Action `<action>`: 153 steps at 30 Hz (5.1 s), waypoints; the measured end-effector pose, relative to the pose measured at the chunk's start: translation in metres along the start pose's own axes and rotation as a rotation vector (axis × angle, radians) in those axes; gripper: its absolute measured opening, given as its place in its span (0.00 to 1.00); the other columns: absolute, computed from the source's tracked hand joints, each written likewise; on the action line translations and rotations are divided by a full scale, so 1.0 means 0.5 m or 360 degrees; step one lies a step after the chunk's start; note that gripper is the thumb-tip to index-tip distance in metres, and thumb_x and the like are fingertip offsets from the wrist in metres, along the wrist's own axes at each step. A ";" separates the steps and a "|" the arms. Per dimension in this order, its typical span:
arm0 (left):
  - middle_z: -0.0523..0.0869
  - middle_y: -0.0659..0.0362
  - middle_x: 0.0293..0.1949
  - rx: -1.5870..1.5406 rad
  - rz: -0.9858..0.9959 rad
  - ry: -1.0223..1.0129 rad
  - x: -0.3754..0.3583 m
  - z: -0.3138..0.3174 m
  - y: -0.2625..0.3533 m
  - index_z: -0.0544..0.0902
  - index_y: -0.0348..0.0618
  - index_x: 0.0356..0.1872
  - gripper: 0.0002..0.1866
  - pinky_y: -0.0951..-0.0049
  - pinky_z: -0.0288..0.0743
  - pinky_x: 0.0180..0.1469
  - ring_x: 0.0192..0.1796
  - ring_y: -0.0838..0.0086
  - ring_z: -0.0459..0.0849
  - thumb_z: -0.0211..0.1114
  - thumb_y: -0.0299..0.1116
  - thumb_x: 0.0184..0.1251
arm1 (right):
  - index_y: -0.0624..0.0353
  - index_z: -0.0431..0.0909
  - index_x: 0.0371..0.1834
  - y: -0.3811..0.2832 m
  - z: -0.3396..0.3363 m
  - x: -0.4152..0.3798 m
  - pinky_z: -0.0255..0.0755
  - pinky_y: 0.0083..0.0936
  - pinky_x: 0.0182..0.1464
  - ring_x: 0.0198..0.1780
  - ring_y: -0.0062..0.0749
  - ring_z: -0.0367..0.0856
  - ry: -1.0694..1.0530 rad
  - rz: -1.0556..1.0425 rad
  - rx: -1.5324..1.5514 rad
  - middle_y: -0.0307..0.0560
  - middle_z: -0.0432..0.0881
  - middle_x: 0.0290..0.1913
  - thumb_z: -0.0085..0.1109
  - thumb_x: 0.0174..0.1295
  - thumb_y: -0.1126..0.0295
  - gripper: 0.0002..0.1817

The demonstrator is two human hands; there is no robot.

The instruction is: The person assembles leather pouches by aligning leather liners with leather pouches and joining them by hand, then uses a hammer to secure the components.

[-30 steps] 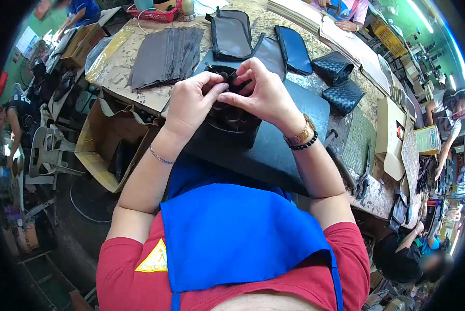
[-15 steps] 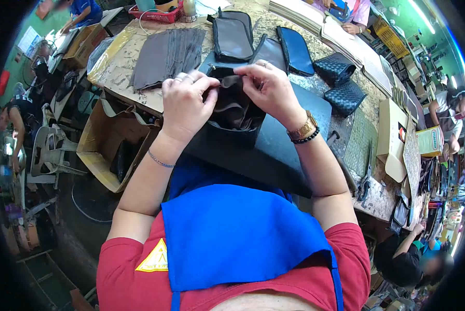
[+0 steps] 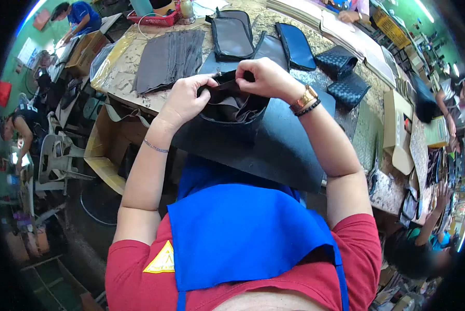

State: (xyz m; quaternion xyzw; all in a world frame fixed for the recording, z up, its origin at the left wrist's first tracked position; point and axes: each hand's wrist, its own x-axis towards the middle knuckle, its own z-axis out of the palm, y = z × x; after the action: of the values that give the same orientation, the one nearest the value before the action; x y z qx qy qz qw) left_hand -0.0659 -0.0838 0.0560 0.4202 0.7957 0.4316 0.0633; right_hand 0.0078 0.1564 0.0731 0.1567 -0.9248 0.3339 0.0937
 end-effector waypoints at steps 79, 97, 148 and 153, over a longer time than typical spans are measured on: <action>0.74 0.49 0.62 -0.0342 0.0198 0.0332 -0.047 0.038 0.082 0.64 0.35 0.70 0.43 0.65 0.67 0.65 0.61 0.66 0.73 0.66 0.59 0.67 | 0.62 0.72 0.43 -0.039 -0.064 -0.089 0.75 0.47 0.43 0.38 0.59 0.81 0.0734 0.0523 -0.0144 0.63 0.80 0.31 0.54 0.61 0.72 0.09; 0.76 0.49 0.63 -0.0867 -0.0116 0.0003 -0.031 0.082 0.039 0.66 0.38 0.72 0.30 0.74 0.78 0.55 0.54 0.70 0.83 0.65 0.28 0.72 | 0.59 0.78 0.37 -0.243 0.084 -0.238 0.76 0.37 0.39 0.36 0.46 0.83 0.0573 0.0306 0.0157 0.52 0.81 0.34 0.66 0.65 0.60 0.13; 0.86 0.62 0.33 0.0395 0.0210 -0.0069 -0.014 0.007 0.066 0.88 0.50 0.43 0.07 0.37 0.57 0.69 0.38 0.67 0.85 0.64 0.35 0.70 | 0.59 0.81 0.36 -0.095 0.096 -0.113 0.77 0.32 0.42 0.37 0.40 0.81 0.0989 0.0107 0.0229 0.49 0.80 0.36 0.68 0.63 0.66 0.09; 0.87 0.63 0.37 0.0487 0.0305 -0.0079 -0.016 -0.008 0.051 0.88 0.49 0.39 0.07 0.37 0.58 0.69 0.41 0.67 0.85 0.62 0.30 0.69 | 0.60 0.80 0.36 -0.079 0.090 -0.121 0.77 0.33 0.42 0.38 0.43 0.82 0.0905 0.0177 0.0223 0.49 0.80 0.37 0.70 0.60 0.67 0.09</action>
State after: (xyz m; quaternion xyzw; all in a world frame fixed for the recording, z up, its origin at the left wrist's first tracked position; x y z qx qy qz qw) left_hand -0.0470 -0.0853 0.0750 0.5092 0.8066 0.2992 -0.0231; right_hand 0.0751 0.1123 0.0454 0.0121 -0.8433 0.4320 0.3196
